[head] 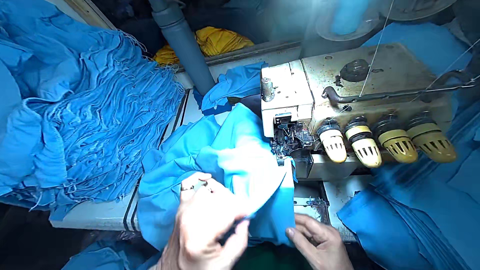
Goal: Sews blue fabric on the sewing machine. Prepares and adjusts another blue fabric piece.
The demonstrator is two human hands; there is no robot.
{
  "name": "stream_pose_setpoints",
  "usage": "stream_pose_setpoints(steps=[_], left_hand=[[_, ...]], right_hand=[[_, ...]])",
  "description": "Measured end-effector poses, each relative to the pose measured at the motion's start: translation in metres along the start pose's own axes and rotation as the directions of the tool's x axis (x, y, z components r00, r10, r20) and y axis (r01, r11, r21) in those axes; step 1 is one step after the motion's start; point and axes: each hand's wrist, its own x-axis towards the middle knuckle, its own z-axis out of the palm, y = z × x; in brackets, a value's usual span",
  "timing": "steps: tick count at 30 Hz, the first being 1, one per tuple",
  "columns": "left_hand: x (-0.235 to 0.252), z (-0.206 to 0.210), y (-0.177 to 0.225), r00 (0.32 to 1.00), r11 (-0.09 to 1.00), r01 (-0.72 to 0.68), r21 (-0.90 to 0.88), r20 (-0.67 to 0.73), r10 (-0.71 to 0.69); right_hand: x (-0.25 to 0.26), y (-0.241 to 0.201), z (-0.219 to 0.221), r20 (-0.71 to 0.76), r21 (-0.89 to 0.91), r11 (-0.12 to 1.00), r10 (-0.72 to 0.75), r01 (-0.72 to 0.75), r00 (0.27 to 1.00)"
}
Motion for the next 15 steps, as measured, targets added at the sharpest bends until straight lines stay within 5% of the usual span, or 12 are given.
stream_pose_setpoints(steps=[5,10,15], left_hand=[[0.015,0.017,0.025,0.974,0.982,-0.111,0.152,0.211,0.077],[0.043,0.051,0.012,0.975,0.948,-0.213,0.236,0.106,0.193],[0.049,0.053,0.006,0.996,0.955,-0.077,0.287,0.069,0.059]], right_hand=[[-0.002,-0.013,-0.001,0.040,0.151,0.988,0.028,-0.034,0.999],[0.032,-0.015,0.006,-0.052,0.127,0.990,-0.053,0.060,0.997],[0.055,-0.007,0.015,-0.118,0.111,0.981,-0.144,0.157,0.982]])
